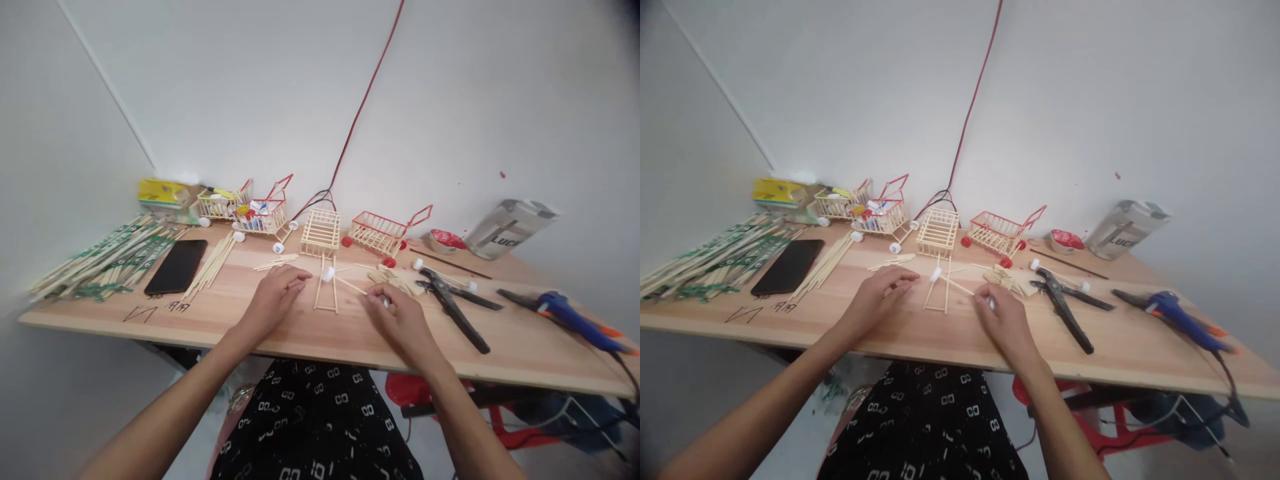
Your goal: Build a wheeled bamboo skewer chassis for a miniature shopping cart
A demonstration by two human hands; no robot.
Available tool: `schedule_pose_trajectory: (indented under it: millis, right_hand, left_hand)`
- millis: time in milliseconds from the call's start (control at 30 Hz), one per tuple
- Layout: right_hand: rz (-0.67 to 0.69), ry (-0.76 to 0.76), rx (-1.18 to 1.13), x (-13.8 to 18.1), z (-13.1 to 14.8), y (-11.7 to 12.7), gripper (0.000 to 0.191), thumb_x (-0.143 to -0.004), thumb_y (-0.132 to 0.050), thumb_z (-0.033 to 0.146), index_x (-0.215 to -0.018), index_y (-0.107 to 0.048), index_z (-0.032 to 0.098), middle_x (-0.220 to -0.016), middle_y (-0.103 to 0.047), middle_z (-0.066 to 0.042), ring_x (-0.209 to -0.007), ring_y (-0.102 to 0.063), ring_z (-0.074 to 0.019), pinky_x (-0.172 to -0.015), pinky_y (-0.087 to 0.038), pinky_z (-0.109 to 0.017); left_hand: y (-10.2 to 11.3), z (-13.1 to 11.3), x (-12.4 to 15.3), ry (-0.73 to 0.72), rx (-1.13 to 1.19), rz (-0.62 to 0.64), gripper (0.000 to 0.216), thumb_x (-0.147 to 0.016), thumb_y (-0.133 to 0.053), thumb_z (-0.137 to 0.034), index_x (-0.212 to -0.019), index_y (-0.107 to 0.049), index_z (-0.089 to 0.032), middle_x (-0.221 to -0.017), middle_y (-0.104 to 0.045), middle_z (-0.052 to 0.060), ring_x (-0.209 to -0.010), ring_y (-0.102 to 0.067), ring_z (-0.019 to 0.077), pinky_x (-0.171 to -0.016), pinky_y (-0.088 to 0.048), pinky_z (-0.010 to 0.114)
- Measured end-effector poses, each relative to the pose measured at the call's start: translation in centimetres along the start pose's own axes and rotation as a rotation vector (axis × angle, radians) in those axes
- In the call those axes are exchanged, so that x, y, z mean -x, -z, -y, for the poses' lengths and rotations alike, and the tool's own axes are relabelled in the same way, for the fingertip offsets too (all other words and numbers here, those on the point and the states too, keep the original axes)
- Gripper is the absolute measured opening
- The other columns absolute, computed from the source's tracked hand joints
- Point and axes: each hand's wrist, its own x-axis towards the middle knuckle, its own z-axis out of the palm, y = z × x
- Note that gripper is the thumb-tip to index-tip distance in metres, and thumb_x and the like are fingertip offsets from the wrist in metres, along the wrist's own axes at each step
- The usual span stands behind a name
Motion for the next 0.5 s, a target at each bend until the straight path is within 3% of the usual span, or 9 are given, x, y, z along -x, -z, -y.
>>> schedule_pose_trajectory:
  millis: [167,300,500]
  right_hand:
    - [-0.096,-0.189,0.064,0.6,-1.3,1.2,0.023,-0.086,-0.052,0.042,-0.082,-0.061,0.021,-0.076,-0.064,0.000,-0.066,-0.052,-0.0161,-0.062,-0.036,-0.026]
    - [-0.123,-0.228,0.062,1.2,-1.7,1.8,0.026,-0.085,-0.052,0.044,-0.084,-0.062,0.021,-0.079,-0.066,-0.001,-0.069,-0.054,-0.0164,-0.064,-0.038,-0.026]
    - [-0.129,-0.249,0.032,1.7,-2.0,2.0,0.029,-0.084,-0.051,0.046,-0.085,-0.063,0.020,-0.079,-0.067,-0.002,-0.064,-0.053,-0.0161,-0.060,-0.039,-0.026]
  left_hand:
    - [-1.9,1.0,-3.7,-0.419,-0.196,0.256,0.019,-0.089,-0.051,-0.017,-0.101,-0.066,-0.018,-0.095,-0.063,0.007,-0.094,-0.051,0.0195,-0.082,-0.041,0.032]
    - [-4.0,0.6,-6.1,-0.738,-0.395,0.440,0.014,-0.088,-0.053,-0.013,-0.090,-0.066,-0.018,-0.095,-0.061,0.007,-0.091,-0.049,0.0195,-0.076,-0.037,0.030]
    - [-4.5,-0.2,-7.0,-0.917,-0.492,0.479,0.005,-0.083,-0.061,-0.016,-0.079,-0.061,-0.018,-0.087,-0.061,0.007,-0.086,-0.047,0.0207,-0.067,-0.032,0.030]
